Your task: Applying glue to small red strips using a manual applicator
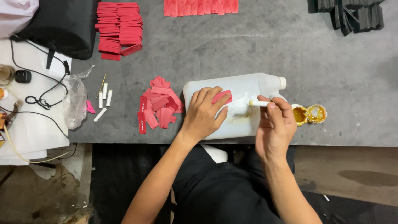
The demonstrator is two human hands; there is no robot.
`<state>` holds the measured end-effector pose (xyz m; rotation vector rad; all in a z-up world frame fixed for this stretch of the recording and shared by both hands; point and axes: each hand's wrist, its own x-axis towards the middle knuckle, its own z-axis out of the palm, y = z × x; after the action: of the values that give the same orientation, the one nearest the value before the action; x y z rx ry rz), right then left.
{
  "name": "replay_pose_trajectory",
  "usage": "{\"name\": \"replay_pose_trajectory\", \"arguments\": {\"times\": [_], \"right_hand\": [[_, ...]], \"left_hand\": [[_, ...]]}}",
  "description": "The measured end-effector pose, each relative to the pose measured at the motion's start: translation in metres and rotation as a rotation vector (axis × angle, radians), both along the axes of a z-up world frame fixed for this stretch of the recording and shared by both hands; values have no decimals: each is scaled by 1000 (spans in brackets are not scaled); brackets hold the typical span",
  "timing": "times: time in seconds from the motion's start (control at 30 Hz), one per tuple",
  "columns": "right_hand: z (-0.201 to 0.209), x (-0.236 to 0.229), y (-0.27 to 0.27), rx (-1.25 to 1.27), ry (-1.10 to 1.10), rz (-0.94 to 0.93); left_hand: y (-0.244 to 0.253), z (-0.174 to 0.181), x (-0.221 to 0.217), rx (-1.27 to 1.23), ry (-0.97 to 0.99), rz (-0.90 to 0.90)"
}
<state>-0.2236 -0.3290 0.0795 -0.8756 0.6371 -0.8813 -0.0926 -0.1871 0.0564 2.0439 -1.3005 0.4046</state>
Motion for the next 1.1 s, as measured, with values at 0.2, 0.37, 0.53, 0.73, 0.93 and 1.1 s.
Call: {"name": "replay_pose_trajectory", "arguments": {"times": [0.2,0.37,0.53,0.73,0.93,1.1], "right_hand": [[8,-41,-13,-8,29,-57],[19,-63,-32,33,68,-119],[21,-79,-48,74,74,-171],[17,-91,-61,83,49,-196],[9,-101,-71,124,65,-251],[0,-110,-80,122,68,-276]], "left_hand": [[7,15,8,67,123,-100],[-1,22,16,78,75,-149],[-4,26,31,59,182,-263],[8,32,38,142,288,-316],[12,29,32,49,279,-213],[11,45,19,-66,77,-169]]}}
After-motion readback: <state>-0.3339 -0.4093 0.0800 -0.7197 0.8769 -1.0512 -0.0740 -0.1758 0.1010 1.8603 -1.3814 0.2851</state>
